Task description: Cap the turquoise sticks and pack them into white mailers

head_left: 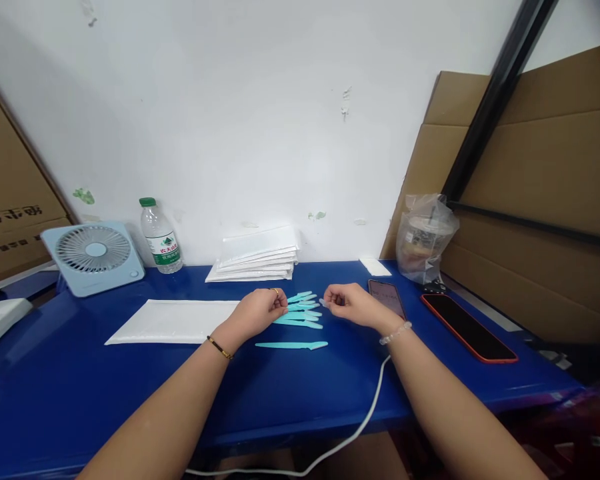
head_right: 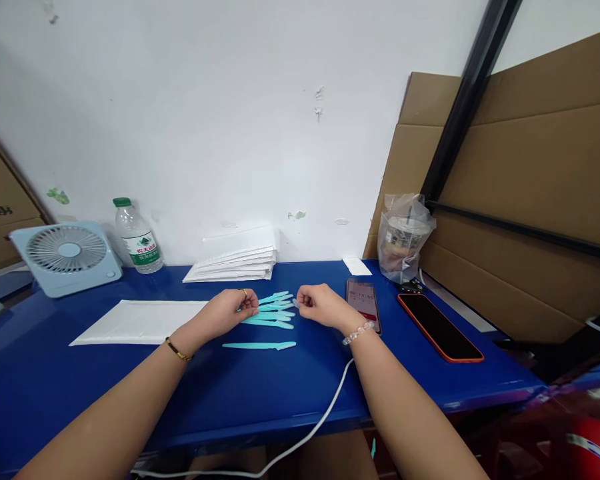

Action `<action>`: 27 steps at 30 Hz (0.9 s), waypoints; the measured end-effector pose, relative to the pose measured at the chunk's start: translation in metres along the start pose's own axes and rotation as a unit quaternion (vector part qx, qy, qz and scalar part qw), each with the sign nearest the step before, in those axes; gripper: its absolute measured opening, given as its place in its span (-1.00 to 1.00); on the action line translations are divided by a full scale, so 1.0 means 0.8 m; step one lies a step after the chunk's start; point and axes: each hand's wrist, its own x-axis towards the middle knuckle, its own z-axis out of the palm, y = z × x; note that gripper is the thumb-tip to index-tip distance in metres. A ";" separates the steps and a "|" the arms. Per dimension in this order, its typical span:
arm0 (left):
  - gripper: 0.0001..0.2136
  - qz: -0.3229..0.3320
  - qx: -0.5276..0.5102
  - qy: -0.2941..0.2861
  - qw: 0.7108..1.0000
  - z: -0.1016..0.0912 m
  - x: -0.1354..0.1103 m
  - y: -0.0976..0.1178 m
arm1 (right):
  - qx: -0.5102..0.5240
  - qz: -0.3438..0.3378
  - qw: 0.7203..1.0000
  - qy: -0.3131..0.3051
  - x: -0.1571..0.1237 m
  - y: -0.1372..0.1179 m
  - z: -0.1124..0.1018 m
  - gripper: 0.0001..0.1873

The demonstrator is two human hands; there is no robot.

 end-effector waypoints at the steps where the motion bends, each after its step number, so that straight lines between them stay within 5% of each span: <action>1: -0.84 0.000 -0.001 -0.002 1.000 0.000 0.000 0.000 | 0.031 -0.011 0.999 0.007 0.000 -0.001 -0.001 -0.86; 18: -0.84 0.007 0.016 0.002 1.000 0.010 0.002 0.011 | 0.053 -0.063 0.997 0.013 0.010 -0.013 0.017 -0.79; 23: -0.74 0.018 0.027 0.076 0.997 0.006 -0.001 0.017 | -0.028 -0.013 0.994 0.104 0.003 0.019 -0.014 -0.76; 27: -0.68 0.080 0.001 -0.083 0.993 -0.003 -0.012 0.023 | -0.089 0.062 0.994 0.031 -0.001 0.050 -0.025 -0.80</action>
